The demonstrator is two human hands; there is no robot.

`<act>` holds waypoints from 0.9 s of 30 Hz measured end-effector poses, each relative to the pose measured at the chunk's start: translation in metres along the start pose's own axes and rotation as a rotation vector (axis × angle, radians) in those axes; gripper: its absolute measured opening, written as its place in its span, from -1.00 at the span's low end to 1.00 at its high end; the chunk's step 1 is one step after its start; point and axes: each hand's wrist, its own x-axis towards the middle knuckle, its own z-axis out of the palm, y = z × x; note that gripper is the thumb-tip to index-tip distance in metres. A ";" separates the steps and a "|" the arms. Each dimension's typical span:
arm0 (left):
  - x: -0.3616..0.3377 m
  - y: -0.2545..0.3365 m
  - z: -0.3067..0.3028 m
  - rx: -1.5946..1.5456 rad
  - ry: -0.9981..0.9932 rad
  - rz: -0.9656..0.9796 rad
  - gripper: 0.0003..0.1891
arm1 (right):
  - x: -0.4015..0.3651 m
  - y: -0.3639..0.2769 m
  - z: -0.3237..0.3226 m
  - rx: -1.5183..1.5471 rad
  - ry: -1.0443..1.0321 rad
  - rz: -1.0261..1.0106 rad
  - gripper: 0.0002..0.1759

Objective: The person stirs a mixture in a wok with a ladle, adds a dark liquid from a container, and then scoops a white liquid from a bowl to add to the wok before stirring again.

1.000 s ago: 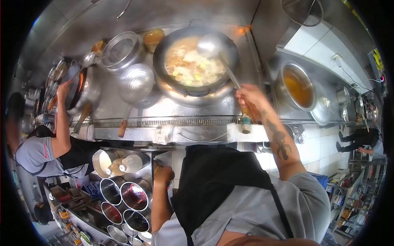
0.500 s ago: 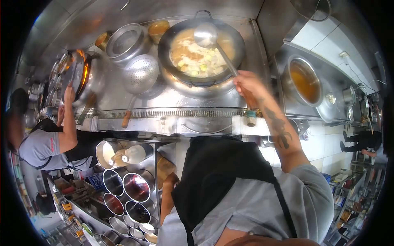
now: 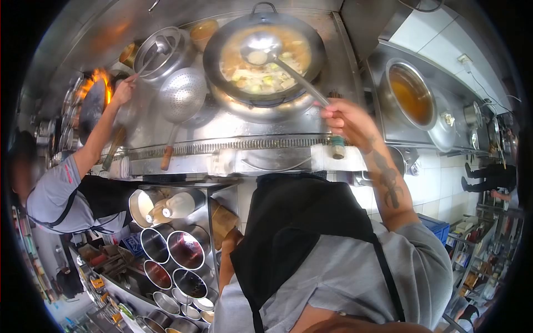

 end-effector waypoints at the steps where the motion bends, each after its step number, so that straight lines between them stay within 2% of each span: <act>1: 0.000 0.001 0.000 -0.003 0.000 0.001 -0.78 | -0.008 -0.002 0.003 -0.028 0.044 -0.021 -0.67; 5: 0.002 0.003 -0.003 0.005 0.000 0.012 -0.79 | -0.024 -0.004 0.000 -0.130 0.234 -0.102 -0.76; 8: 0.002 0.004 -0.005 0.012 0.001 0.015 -0.79 | -0.029 -0.005 -0.010 -0.135 0.273 -0.132 -0.83; 14: 0.001 0.008 -0.009 0.040 -0.002 0.026 -0.79 | -0.026 0.009 -0.042 -0.337 0.360 -0.133 -0.97; 20: 0.003 0.015 -0.021 0.101 0.009 0.058 -0.80 | -0.040 0.020 -0.044 -0.223 0.224 -0.048 -0.88; 23: 0.005 0.026 -0.044 0.195 0.032 0.109 -0.80 | -0.054 0.009 -0.019 -0.117 0.241 -0.038 -0.77; 26: -0.012 0.072 -0.104 0.442 0.222 0.259 -0.80 | -0.052 0.006 -0.014 -0.099 0.186 -0.036 -0.70; 27: -0.036 0.104 -0.132 0.453 0.444 0.418 -0.80 | -0.051 0.003 -0.011 -0.118 0.204 -0.048 -0.69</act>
